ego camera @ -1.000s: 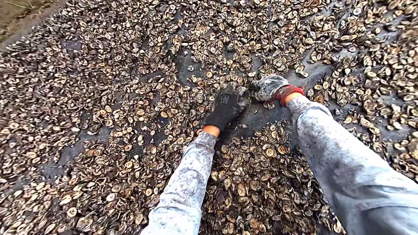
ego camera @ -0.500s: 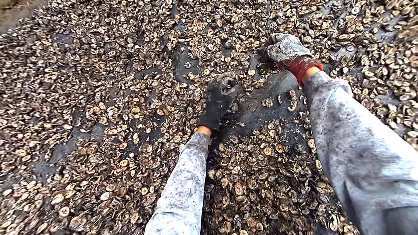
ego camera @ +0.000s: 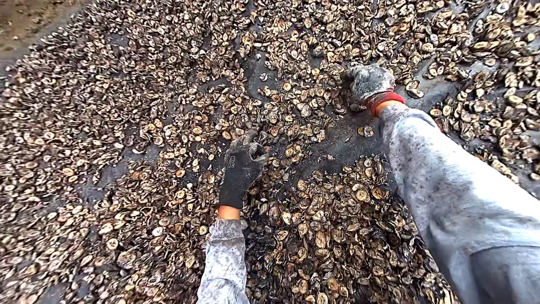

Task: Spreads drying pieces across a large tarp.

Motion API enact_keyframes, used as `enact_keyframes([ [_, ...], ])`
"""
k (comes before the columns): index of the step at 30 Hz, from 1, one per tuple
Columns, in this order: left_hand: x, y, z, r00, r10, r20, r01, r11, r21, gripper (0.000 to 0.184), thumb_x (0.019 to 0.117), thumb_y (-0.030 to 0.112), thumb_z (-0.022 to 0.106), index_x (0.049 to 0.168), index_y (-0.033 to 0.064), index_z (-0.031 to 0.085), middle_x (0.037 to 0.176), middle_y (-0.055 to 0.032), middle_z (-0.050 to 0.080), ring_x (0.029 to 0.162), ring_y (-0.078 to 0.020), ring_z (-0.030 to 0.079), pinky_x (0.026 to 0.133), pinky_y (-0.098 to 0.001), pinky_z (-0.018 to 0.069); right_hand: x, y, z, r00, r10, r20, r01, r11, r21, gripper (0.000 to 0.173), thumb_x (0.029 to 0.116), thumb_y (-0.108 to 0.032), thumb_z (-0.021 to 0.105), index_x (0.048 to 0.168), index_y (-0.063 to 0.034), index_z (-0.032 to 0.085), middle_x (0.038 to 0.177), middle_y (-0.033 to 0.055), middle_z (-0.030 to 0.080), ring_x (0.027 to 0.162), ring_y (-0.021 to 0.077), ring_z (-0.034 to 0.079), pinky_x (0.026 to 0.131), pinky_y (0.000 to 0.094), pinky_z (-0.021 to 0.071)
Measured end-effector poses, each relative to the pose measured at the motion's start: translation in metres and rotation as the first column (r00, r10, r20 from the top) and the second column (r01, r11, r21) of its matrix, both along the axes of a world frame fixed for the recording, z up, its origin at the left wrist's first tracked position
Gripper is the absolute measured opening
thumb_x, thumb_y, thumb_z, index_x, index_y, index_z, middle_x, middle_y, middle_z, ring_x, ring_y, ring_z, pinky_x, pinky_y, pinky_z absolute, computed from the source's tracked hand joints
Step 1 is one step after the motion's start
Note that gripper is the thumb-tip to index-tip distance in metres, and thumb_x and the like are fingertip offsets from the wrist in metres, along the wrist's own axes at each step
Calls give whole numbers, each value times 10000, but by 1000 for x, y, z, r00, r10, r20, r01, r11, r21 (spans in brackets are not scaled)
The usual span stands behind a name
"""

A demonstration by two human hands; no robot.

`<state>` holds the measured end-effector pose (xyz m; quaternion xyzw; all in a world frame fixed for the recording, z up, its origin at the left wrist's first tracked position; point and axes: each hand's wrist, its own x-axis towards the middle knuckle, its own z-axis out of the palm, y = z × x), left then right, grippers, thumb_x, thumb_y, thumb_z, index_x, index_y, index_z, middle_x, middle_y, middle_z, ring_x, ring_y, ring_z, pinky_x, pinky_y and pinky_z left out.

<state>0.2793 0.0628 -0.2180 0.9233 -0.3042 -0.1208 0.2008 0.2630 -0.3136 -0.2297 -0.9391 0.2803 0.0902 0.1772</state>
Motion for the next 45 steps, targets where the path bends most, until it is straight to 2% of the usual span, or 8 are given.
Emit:
enact_keyframes([
  [7, -7, -3, -2, 998, 34, 57, -37, 998, 59, 183, 932, 178, 726, 1049, 37, 738, 1425, -173, 592, 1337, -422, 522, 1092, -659, 393, 1, 35, 47, 995, 101, 0, -101, 988, -116, 607, 929, -462, 632, 1483, -228, 550, 1385, 288, 590, 1294, 521, 534, 991, 761, 383],
  [14, -15, 11, -35, 976, 209, -57, -202, 973, 107, 294, 978, 247, 690, 1213, 72, 701, 1318, -219, 638, 1251, -448, 578, 1034, -690, 435, -2, 162, -39, 773, 619, 142, -630, 775, 52, 627, 908, -268, 690, 1507, -347, 522, 1643, 226, 320, 1511, 489, 261, 1158, 711, 237],
  [18, -16, 34, -19, 933, 329, -144, -333, 943, -2, 258, 1000, 187, 651, 1197, 22, 669, 1137, -250, 681, 1030, -444, 660, 876, -677, 503, 1, 150, -38, 842, 415, 345, -482, 866, 134, 303, 1013, -104, 527, 1222, -77, 744, 1248, 218, 705, 1227, 409, 631, 1072, 593, 440],
  [23, -12, 37, -8, 947, 260, -188, -276, 959, -63, 209, 948, 147, 721, 1139, 62, 712, 1438, -166, 578, 1240, -388, 600, 1013, -640, 475, 9, 113, 11, 954, 284, 95, -293, 951, 102, 416, 931, -414, 662, 1274, -181, 707, 1308, 162, 680, 1260, 382, 607, 998, 659, 455],
  [26, -14, 25, -19, 965, 158, -208, -150, 987, 50, 158, 931, 148, 736, 1057, 53, 745, 1403, -173, 607, 1282, -387, 573, 1067, -633, 436, -3, 114, 3, 923, 354, -150, -345, 935, 86, 861, 844, -506, 743, 1589, -255, 393, 1605, 329, 300, 1437, 563, 331, 1041, 761, 339],
  [30, -21, 37, -26, 959, 222, -174, -229, 973, -18, 175, 967, 151, 696, 1089, 27, 712, 1136, -195, 694, 1078, -378, 654, 950, -634, 493, -28, 115, -13, 894, 449, 17, -449, 892, 56, 421, 976, -210, 600, 1391, -147, 640, 1397, 193, 626, 1320, 388, 575, 1049, 612, 457],
  [39, -19, 37, -9, 969, 226, -101, -240, 957, -164, 187, 964, 151, 686, 1090, 14, 705, 1397, -167, 601, 1270, -360, 578, 1063, -606, 443, -4, 77, 11, 957, 55, 284, -239, 706, 667, 358, 1023, -199, 602, 1371, -117, 599, 1190, 141, 690, 939, 203, 687, 820, 407, 568],
  [45, 33, -30, -5, 996, 85, -25, -87, 993, -79, 258, 949, 251, 699, 1107, 53, 743, 1530, -148, 509, 1447, -377, 417, 1191, -602, 288, 19, 59, 45, 986, -119, 117, 58, 903, 426, 329, 1013, -379, 617, 1263, -185, 708, 1285, 109, 692, 1228, 299, 628, 1040, 595, 448],
])
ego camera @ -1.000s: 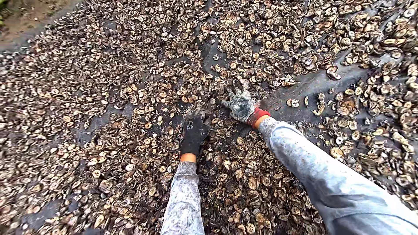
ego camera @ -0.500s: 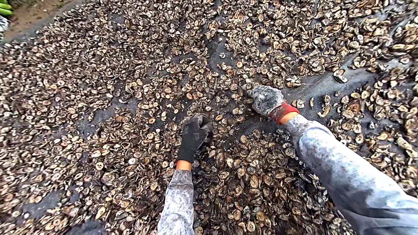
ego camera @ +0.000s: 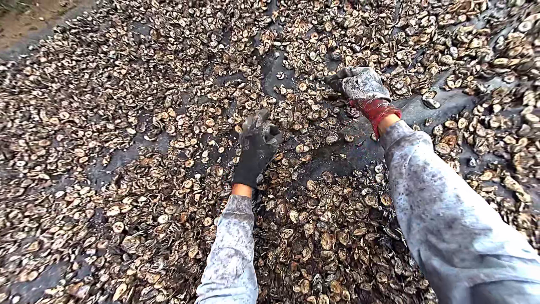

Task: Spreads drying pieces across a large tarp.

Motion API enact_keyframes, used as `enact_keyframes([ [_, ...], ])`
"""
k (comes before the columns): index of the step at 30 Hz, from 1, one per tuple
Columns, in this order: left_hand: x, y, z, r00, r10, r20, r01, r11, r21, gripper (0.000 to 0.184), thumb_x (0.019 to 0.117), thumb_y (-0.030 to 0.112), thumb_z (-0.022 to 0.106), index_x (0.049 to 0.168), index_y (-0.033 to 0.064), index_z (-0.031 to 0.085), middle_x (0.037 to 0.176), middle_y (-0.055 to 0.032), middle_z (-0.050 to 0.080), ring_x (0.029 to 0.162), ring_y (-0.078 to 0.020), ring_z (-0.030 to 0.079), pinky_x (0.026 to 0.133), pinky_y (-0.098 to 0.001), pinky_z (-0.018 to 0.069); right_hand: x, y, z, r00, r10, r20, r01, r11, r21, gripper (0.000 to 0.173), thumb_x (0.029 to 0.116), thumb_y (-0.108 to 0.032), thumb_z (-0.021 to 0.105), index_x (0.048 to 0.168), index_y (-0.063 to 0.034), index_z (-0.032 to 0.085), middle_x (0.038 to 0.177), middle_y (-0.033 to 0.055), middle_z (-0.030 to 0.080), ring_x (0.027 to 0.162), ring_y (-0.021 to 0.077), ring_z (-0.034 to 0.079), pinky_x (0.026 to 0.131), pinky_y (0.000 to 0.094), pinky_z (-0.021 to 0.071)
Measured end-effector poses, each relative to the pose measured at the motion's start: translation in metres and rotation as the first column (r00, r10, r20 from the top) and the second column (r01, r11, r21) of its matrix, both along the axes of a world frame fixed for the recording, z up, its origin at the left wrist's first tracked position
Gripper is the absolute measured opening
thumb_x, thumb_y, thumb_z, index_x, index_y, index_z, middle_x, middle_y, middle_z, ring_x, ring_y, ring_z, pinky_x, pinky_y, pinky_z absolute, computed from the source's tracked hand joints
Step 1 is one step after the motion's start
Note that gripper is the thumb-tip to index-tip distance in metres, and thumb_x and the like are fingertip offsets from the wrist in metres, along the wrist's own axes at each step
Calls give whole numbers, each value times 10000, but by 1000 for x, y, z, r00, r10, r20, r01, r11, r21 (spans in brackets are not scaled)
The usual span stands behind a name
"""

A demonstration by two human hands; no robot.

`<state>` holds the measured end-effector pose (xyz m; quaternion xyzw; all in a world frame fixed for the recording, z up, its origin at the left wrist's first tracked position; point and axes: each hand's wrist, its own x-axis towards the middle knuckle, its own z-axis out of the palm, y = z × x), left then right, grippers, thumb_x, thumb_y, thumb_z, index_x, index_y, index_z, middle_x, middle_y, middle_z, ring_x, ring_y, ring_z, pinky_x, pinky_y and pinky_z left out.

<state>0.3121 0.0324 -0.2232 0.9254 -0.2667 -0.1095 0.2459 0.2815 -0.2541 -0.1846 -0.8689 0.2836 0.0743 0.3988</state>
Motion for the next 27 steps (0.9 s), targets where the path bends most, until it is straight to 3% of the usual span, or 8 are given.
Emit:
enact_keyframes([
  [3, 25, -49, -14, 994, -5, -105, 18, 992, 124, 311, 964, 283, 676, 1151, 37, 716, 1219, -220, 684, 1210, -415, 610, 1052, -651, 422, -4, 15, -15, 985, 159, -61, -167, 967, -193, 393, 933, -483, 659, 1237, -241, 716, 1268, 115, 698, 1214, 338, 629, 983, 656, 449],
  [6, 34, -70, -41, 994, -13, -105, 41, 961, 274, 386, 966, 316, 655, 1238, 44, 683, 1367, -243, 604, 1330, -436, 526, 1099, -664, 379, -9, 48, -57, 900, 388, -199, -435, 831, -347, 781, 867, -497, 702, 1574, -362, 398, 1619, 286, 308, 1465, 529, 312, 1042, 753, 349],
  [10, 27, -56, -29, 997, -19, -78, 24, 997, 68, 320, 1001, 184, 607, 1230, -36, 644, 1249, -263, 645, 1230, -408, 597, 1073, -596, 437, -19, 55, -74, 917, 396, 54, -363, 882, -300, 431, 1009, -121, 526, 1425, -171, 627, 1446, 161, 605, 1390, 356, 519, 1146, 564, 391],
  [14, 18, -48, 8, 996, 79, -52, -85, 988, -131, 282, 972, 119, 634, 1227, 9, 682, 1151, -205, 711, 1088, -344, 681, 987, -577, 505, 10, 22, -47, 986, 160, 51, -164, 984, 76, 315, 1017, -344, 606, 1306, -252, 694, 1275, 62, 710, 1181, 268, 664, 1014, 583, 492],
  [17, 24, -54, 0, 999, -38, -4, 36, 983, -180, 237, 937, 170, 690, 1130, 37, 727, 1425, -158, 599, 1345, -308, 545, 1138, -528, 405, 23, -2, -25, 976, 219, -14, -218, 975, 45, 451, 1012, -550, 557, 1370, -294, 652, 1273, 57, 701, 1161, 258, 656, 993, 563, 484],
  [20, 24, -74, -22, 995, -98, -8, 95, 976, -194, 221, 938, 178, 677, 1104, 40, 725, 1526, -155, 505, 1437, -317, 446, 1185, -529, 348, 33, -35, -38, 963, 227, -143, -262, 912, -316, 608, 958, -523, 607, 1532, -371, 479, 1536, 141, 520, 1376, 417, 508, 1052, 708, 385],
  [23, 9, -88, -32, 988, -94, -120, 101, 993, 57, 317, 961, 217, 681, 1236, 62, 699, 1461, -202, 554, 1381, -391, 498, 1131, -603, 387, 25, -62, -75, 934, 196, -299, -310, 861, -403, 897, 853, -560, 704, 1622, -356, 288, 1665, 286, 193, 1458, 576, 278, 1017, 790, 339],
  [27, 7, -95, -29, 984, -95, -149, 127, 967, 220, 389, 1009, 263, 611, 1324, 39, 651, 1402, -239, 594, 1355, -442, 508, 1128, -650, 351, 0, -66, -81, 958, 257, -126, -286, 880, -379, 415, 995, -242, 577, 1402, -173, 616, 1457, 167, 575, 1390, 366, 508, 1096, 628, 409],
])
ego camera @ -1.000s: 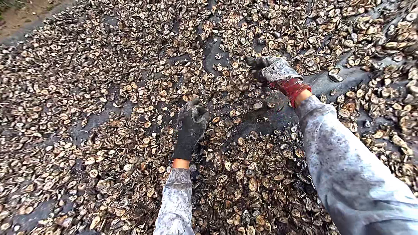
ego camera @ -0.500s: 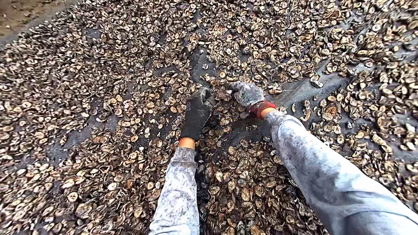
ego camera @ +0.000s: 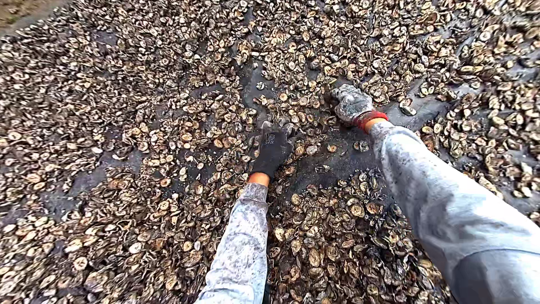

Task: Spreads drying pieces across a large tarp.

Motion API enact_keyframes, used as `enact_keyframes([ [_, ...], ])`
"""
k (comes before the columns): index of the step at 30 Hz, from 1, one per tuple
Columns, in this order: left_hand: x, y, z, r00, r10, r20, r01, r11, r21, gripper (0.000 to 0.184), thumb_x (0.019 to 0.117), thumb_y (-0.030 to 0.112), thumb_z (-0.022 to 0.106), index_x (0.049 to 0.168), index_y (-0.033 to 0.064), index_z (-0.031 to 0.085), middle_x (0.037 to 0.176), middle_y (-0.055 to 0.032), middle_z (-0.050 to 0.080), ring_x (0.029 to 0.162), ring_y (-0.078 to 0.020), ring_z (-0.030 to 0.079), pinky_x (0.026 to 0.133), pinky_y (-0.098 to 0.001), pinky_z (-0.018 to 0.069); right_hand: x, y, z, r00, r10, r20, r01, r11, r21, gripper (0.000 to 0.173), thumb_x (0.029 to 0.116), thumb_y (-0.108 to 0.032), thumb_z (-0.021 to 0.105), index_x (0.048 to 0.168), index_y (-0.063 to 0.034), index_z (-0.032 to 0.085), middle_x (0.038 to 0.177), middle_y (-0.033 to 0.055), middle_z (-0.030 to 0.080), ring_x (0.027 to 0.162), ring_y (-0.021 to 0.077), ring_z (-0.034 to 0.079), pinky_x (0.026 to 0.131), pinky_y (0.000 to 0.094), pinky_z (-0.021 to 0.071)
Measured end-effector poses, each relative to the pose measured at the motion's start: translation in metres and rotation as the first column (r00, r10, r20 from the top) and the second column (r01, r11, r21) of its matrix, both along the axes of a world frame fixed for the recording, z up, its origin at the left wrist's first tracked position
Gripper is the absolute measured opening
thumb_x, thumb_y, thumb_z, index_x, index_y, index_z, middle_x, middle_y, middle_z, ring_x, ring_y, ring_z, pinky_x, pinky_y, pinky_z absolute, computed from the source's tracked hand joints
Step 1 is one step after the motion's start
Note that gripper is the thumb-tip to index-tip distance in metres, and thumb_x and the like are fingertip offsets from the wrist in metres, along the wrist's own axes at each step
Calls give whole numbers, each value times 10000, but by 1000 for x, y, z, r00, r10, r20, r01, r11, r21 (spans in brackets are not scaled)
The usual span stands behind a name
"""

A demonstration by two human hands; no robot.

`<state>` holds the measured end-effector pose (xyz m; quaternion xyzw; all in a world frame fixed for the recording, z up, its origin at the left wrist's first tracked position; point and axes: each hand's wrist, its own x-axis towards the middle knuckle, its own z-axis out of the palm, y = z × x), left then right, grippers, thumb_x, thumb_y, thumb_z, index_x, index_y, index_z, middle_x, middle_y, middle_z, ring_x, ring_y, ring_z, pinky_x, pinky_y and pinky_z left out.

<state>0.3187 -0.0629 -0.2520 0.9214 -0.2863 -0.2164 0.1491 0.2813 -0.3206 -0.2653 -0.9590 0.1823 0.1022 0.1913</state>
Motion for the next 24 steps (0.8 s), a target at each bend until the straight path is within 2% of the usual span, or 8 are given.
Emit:
enact_keyframes([
  [6, 6, 3, 40, 980, 162, 117, -144, 979, -146, 368, 957, 200, 670, 1287, 38, 673, 1261, -257, 664, 1229, -443, 605, 1045, -661, 424, -18, -4, 52, 908, -417, 47, 402, 896, 189, 418, 1042, -374, 565, 1341, -95, 654, 1299, 220, 668, 1246, 411, 609, 1053, 665, 416],
  [8, 9, 2, 51, 971, 187, 149, -181, 982, -57, 379, 967, 230, 656, 1300, 48, 668, 1301, -276, 639, 1274, -469, 569, 1067, -681, 390, -21, -9, 56, 946, -324, 13, 323, 945, 44, 440, 1031, -343, 560, 1452, -217, 580, 1368, 189, 643, 1284, 413, 589, 1038, 679, 416],
  [11, 13, -1, 41, 991, 77, 111, -79, 997, 11, 364, 950, 263, 683, 1247, 53, 691, 1488, -278, 492, 1425, -498, 391, 1124, -711, 305, -28, 7, 51, 989, -53, -139, 39, 994, -101, 824, 904, -352, 682, 1627, -324, 288, 1557, 292, 407, 1357, 559, 443, 958, 775, 390],
  [13, 0, -5, 35, 993, -116, 9, 116, 993, 23, 295, 925, 218, 719, 1175, 63, 729, 1500, -248, 498, 1425, -472, 402, 1127, -668, 332, -37, 27, 33, 978, 78, -196, -100, 989, -105, 773, 920, -341, 677, 1611, -338, 331, 1575, 308, 370, 1352, 568, 439, 965, 755, 404],
  [17, -23, 7, 10, 976, -207, -72, 197, 972, -126, 287, 958, 121, 667, 1212, -8, 695, 1294, -249, 644, 1270, -425, 573, 1109, -609, 397, -43, 37, 23, 998, 8, 56, -6, 999, -32, 336, 1035, -167, 511, 1318, -104, 679, 1334, 206, 660, 1278, 406, 602, 1043, 636, 447],
  [20, -17, 28, 17, 1000, 25, -4, -25, 952, -306, 279, 994, 106, 602, 1236, -22, 658, 1201, -243, 676, 1146, -394, 647, 1026, -584, 480, -31, 35, 47, 987, -156, 47, 158, 987, -33, 351, 981, -332, 613, 1259, -130, 690, 1300, 175, 674, 1246, 391, 615, 986, 669, 455],
  [22, -4, 36, 33, 986, 147, 84, -113, 940, -323, 293, 1001, 135, 591, 1243, -12, 668, 1190, -227, 692, 1142, -368, 658, 1026, -563, 483, -32, 49, 49, 994, -59, 95, 70, 991, -114, 478, 876, -430, 700, 1264, -150, 705, 1343, 184, 651, 1288, 395, 580, 1018, 655, 434],
  [24, 0, 47, 42, 987, 130, 94, -110, 975, -191, 303, 976, 167, 640, 1234, 14, 683, 1264, -244, 657, 1235, -424, 596, 1077, -630, 420, -38, 79, 49, 988, 152, 14, -150, 984, -95, 694, 808, -530, 728, 1432, -253, 603, 1514, 233, 497, 1373, 479, 466, 1018, 709, 393],
])
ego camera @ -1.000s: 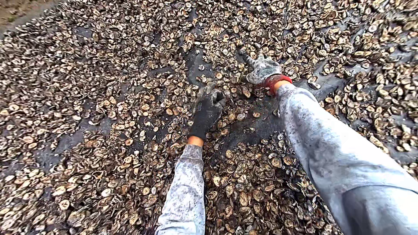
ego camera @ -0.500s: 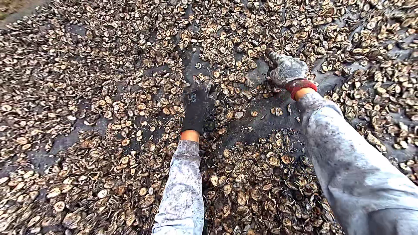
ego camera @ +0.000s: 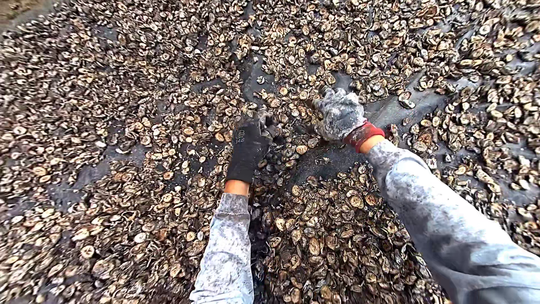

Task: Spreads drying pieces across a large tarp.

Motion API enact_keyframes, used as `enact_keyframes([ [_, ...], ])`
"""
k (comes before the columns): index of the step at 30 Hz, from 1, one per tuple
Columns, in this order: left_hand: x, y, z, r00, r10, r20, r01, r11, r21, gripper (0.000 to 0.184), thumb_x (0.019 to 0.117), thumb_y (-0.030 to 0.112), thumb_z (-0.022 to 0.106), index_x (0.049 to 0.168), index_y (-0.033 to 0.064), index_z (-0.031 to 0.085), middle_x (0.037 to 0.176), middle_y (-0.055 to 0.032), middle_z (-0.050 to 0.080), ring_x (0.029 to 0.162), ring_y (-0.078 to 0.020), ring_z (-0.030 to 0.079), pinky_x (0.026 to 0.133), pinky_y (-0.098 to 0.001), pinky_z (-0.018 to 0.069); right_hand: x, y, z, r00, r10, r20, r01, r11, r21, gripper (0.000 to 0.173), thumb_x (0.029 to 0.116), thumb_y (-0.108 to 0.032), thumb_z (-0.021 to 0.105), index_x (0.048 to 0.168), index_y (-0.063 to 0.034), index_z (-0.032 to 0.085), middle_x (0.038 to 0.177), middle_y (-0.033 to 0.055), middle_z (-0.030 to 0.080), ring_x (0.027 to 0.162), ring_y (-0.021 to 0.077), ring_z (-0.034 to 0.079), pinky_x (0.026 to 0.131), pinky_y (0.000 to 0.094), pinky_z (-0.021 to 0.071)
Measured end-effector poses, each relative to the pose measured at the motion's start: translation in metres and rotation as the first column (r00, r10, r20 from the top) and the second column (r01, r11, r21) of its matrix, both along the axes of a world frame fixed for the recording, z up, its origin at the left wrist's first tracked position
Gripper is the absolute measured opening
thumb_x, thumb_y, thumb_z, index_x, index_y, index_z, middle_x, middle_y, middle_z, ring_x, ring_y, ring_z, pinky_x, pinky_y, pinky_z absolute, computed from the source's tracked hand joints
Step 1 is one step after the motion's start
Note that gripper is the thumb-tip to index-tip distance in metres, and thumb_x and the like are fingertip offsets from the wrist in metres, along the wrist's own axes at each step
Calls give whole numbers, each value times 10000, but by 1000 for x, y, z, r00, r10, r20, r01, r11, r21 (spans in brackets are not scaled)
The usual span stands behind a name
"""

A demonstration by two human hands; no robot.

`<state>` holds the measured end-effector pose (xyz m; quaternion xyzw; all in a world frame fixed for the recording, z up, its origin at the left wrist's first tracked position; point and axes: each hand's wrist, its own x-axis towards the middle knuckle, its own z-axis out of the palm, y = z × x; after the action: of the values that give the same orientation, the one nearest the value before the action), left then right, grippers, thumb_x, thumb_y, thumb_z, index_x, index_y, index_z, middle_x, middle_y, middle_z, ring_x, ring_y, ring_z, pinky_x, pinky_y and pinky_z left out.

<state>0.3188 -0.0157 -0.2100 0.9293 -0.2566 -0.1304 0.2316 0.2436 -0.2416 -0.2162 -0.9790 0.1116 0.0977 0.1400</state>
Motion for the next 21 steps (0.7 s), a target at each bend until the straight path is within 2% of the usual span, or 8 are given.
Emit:
enact_keyframes([
  [2, -8, 9, -6, 992, -79, -103, 96, 982, 166, 266, 935, 195, 710, 1166, 63, 725, 1251, -237, 664, 1230, -452, 585, 1040, -691, 414, -8, 35, -12, 971, 200, -129, -192, 979, 74, 815, 819, -595, 722, 1550, -370, 442, 1628, 248, 330, 1438, 526, 364, 1018, 740, 375],
  [4, -21, 14, -27, 972, -125, -200, 178, 946, 272, 303, 955, 225, 687, 1214, 70, 716, 1292, -232, 655, 1271, -443, 570, 1062, -685, 403, -17, 51, -36, 961, 271, -45, -262, 953, 152, 595, 897, -416, 694, 1470, -314, 571, 1564, 210, 458, 1395, 477, 446, 1055, 692, 374],
  [7, -35, 36, -39, 976, -126, -178, 141, 987, 74, 338, 989, 150, 644, 1283, -16, 647, 1323, -278, 617, 1283, -453, 556, 1102, -637, 397, -7, 32, -30, 991, 131, 37, -137, 951, 278, 368, 1017, -114, 518, 1347, -146, 676, 1366, 147, 661, 1303, 339, 599, 1095, 575, 439],
  [9, -40, 51, -23, 992, -62, -110, 53, 995, -81, 360, 1027, 168, 597, 1365, 45, 597, 1354, -228, 618, 1259, -416, 591, 1067, -623, 447, 7, 21, 0, 999, -24, -44, 36, 953, 302, 345, 1038, -190, 524, 1353, -189, 665, 1344, 130, 672, 1278, 348, 609, 1058, 615, 446],
  [13, -21, 40, 12, 995, 90, -32, -94, 983, -157, 249, 986, 220, 647, 1183, 88, 723, 1105, -131, 738, 1030, -281, 698, 946, -564, 513, 8, 18, 33, 984, -174, -31, 177, 957, 229, 381, 976, -456, 618, 1238, -192, 704, 1234, 121, 707, 1190, 343, 642, 958, 645, 464],
  [15, -17, 42, 19, 993, 36, -114, -50, 991, -124, 224, 963, 182, 691, 1163, 89, 731, 1081, -123, 739, 1001, -257, 700, 928, -525, 532, -6, 23, 30, 995, -96, -33, 100, 982, 163, 505, 918, -516, 663, 1320, -210, 663, 1342, 126, 653, 1256, 342, 607, 985, 635, 466],
  [17, -19, 45, 8, 976, -34, -213, 23, 998, -56, 266, 936, 123, 723, 1190, 45, 713, 1148, -188, 712, 1085, -339, 674, 979, -573, 508, -33, 34, 23, 998, -11, -65, 16, 996, 88, 766, 860, -554, 694, 1538, -270, 479, 1568, 213, 443, 1420, 447, 437, 1061, 703, 375],
  [21, -75, 44, -25, 953, -255, -165, 260, 966, 5, 260, 932, 163, 729, 1180, 88, 735, 1390, -171, 615, 1289, -405, 558, 1078, -659, 407, -138, 48, -2, 999, -46, -29, 48, 998, 47, 1089, 648, -706, 790, 1592, -380, 356, 1686, 246, 185, 1527, 544, 147, 1126, 810, 162],
])
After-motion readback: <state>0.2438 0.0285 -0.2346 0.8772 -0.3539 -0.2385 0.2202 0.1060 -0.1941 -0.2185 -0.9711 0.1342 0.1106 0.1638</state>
